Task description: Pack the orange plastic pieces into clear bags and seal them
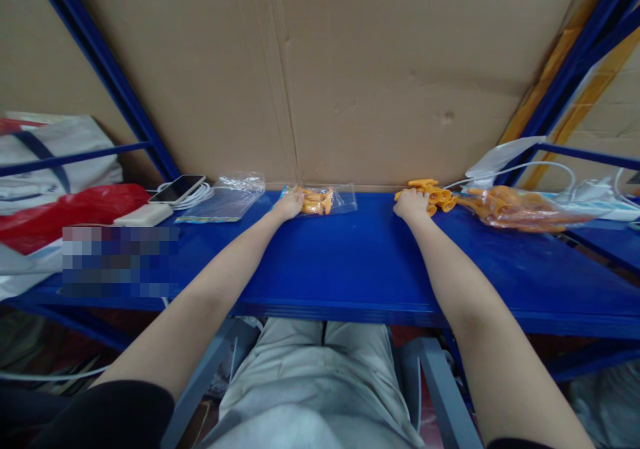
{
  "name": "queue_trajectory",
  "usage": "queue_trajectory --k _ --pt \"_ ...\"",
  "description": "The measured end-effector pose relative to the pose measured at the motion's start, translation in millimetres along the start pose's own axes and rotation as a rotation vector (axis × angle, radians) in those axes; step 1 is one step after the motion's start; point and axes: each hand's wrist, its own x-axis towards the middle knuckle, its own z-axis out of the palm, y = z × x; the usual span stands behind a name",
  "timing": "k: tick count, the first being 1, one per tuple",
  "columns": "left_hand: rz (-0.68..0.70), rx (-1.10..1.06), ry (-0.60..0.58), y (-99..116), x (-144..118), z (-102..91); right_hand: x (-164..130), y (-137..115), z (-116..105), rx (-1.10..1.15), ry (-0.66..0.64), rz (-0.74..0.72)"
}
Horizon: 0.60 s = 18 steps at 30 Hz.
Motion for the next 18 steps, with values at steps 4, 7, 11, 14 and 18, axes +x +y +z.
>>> queue_trajectory --k 4,7,11,14,18 --pt "-0.019 -0.011 0.001 2.4 -1.7 -0.6 -1.4 -14.5 -11.8 0.033 -0.027 0.127" --pt "-0.015 -0.035 0.007 1.8 -2.0 -0.8 -4.5 -27.6 -25.2 0.167 -0.039 0.124" --pt "-0.004 -0.037 0.015 0.6 -1.6 -0.2 -7.9 -41.2 -34.5 0.382 -0.112 0.022" --pt "-0.006 -0.019 0.008 1.1 -1.5 0.1 -8.5 -44.9 -30.2 0.374 -0.094 -0.237" --pt "-0.004 -0.011 0.001 2.9 -2.0 -0.5 -6.8 -44.8 -20.5 0.286 -0.115 -0.477"
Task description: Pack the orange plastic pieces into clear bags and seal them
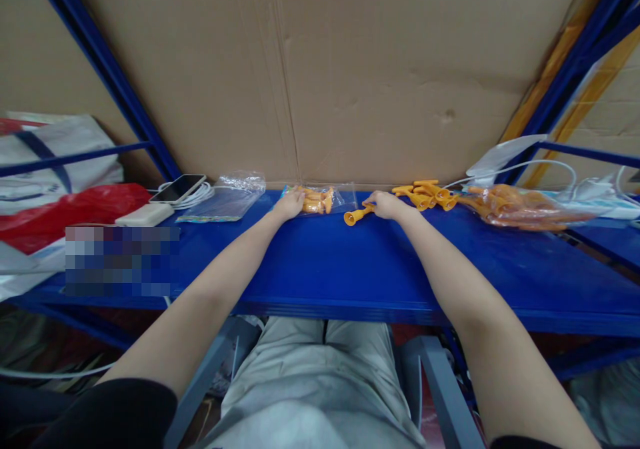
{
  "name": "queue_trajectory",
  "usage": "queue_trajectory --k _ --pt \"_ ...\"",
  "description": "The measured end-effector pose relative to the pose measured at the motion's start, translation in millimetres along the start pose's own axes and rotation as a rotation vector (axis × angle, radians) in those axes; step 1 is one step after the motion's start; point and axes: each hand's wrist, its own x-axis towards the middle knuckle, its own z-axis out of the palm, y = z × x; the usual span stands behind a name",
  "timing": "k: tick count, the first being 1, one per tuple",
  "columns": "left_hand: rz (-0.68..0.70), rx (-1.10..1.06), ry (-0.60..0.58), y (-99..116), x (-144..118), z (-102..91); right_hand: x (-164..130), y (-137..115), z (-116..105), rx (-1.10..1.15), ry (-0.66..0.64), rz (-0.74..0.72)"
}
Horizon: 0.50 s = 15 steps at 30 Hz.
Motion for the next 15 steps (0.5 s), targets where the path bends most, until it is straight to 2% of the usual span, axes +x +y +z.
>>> queue_trajectory --k 5,11,15 --pt "-0.022 0.007 -0.015 1.4 -0.5 -0.5 0.8 -1.5 1.6 -0.052 -0.068 -0.08" --pt "0.037 -0.037 0.036 -3.2 0.9 2.8 -5.5 -3.8 -6.2 -0.271 -0.092 0.092" --pt "0.02 -0.03 0.034 -2.7 0.0 2.5 -12.6 -1.9 -12.8 -0.334 -0.081 0.256"
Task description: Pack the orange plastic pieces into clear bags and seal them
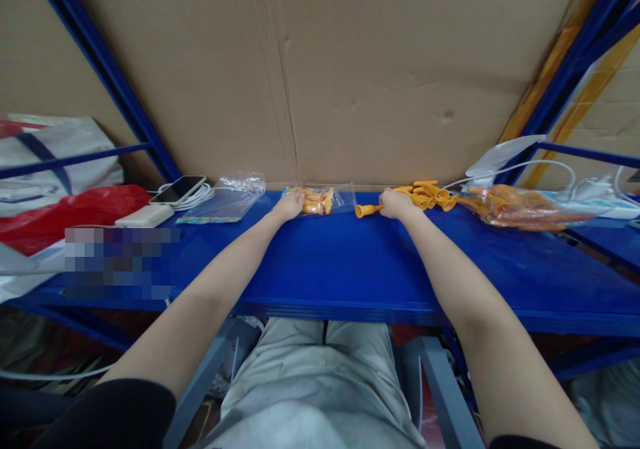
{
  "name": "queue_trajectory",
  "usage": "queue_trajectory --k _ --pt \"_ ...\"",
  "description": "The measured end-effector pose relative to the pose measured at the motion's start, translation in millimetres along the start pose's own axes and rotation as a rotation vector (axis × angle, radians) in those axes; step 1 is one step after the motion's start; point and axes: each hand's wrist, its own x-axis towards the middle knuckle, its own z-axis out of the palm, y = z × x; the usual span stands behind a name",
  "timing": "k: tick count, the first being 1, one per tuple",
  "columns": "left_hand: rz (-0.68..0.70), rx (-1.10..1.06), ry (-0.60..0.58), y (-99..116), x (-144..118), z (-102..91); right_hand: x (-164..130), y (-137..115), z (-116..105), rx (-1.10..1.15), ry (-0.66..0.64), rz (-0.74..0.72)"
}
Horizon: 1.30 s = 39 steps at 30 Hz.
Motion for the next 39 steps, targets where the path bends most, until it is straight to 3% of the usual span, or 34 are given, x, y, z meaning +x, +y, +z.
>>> queue_trajectory --k 5,11,15,29,39 --pt "-0.013 0.038 -0.02 2.0 -0.9 -1.4 -2.9 5.2 -4.9 0.022 0.064 0.134" --pt "-0.008 0.042 -0.02 2.3 -1.2 -2.4 -0.8 2.2 -8.5 0.067 0.1 0.185" --pt "-0.016 0.056 -0.046 9.4 -3.6 -5.6 -2.4 -8.3 -11.7 0.065 0.165 0.143" --pt "0.057 -0.005 -0.101 32.5 -7.7 -7.4 -9.8 -25.6 -15.2 0.055 0.16 -0.013" --pt "0.013 -0.106 -0.094 36.7 -4.5 -5.5 6.4 -6.7 -3.5 0.277 0.205 -0.074"
